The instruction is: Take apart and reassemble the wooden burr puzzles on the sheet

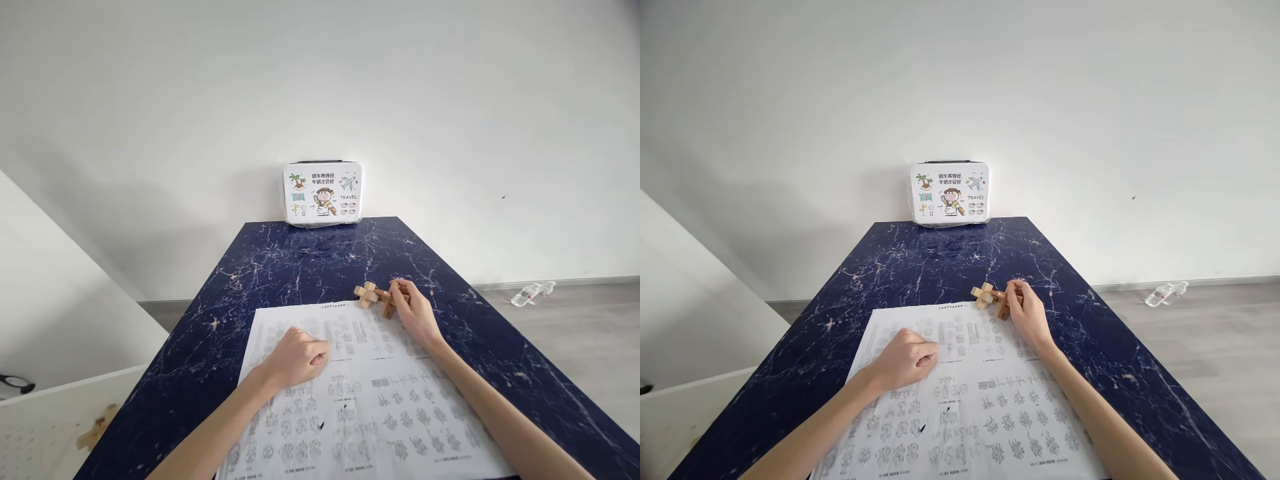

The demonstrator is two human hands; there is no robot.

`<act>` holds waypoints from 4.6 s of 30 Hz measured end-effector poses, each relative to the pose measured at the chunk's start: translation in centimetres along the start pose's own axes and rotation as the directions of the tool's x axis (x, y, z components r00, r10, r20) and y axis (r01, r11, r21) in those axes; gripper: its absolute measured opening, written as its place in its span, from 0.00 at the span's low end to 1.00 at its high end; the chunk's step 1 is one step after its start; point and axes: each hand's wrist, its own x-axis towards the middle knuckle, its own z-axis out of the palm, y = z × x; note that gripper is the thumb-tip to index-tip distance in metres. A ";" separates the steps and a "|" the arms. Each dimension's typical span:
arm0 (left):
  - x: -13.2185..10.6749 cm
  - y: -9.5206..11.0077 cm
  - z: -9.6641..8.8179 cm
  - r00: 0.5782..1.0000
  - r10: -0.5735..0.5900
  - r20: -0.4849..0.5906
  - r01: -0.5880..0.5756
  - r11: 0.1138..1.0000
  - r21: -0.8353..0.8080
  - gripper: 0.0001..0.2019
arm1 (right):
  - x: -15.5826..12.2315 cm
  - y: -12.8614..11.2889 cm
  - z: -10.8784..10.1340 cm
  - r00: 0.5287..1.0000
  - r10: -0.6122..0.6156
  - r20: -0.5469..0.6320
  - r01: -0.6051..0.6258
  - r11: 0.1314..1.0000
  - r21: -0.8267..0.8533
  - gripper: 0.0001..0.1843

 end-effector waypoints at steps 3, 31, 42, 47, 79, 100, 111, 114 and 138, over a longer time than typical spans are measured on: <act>-0.1 0.0 0.1 1.000 -0.004 -0.005 0.004 1.000 -0.002 0.15 | 0.1 0.0 -0.5 0.994 0.008 -0.108 -0.009 1.000 -0.012 0.22; 1.1 1.3 -0.9 0.988 -0.091 -0.128 0.092 0.996 -0.003 0.03 | -5.2 -7.4 5.3 0.730 -0.617 0.294 0.602 0.784 0.151 0.11; 0.8 0.6 -0.3 0.949 -0.225 -0.222 0.248 0.966 0.080 0.06 | -4.6 -6.3 5.3 0.823 -0.549 0.147 0.557 0.830 -0.015 0.11; 0.7 0.6 -0.4 0.935 -0.247 -0.256 0.276 0.958 0.084 0.05 | -4.6 -6.5 5.4 0.811 -0.519 0.270 0.551 0.832 -0.058 0.10; 1.4 -0.5 -2.2 0.880 -0.474 0.028 0.404 0.717 -0.568 0.49 | -4.6 -6.2 4.9 0.766 -0.446 0.463 0.455 0.885 0.101 0.13; 1.5 -0.2 -2.5 0.841 -0.523 0.140 0.507 0.669 -0.543 0.48 | -5.2 -6.3 4.7 0.742 -0.324 0.587 0.336 0.937 0.092 0.11; 1.1 -1.3 -3.0 0.871 -0.464 0.162 0.482 0.743 -0.465 0.46 | -5.2 -5.8 4.9 0.766 -0.326 0.554 0.345 0.936 0.073 0.10; 1.4 -0.7 -3.4 0.875 -0.474 0.097 0.459 0.750 -0.476 0.45 | -5.2 -6.1 4.9 0.756 -0.327 0.567 0.344 0.935 0.081 0.11; 0.2 -4.5 -2.2 0.654 -0.715 -0.246 0.744 0.667 0.038 0.38 | -5.0 -6.5 5.1 0.798 -0.224 0.559 0.170 0.974 0.148 0.13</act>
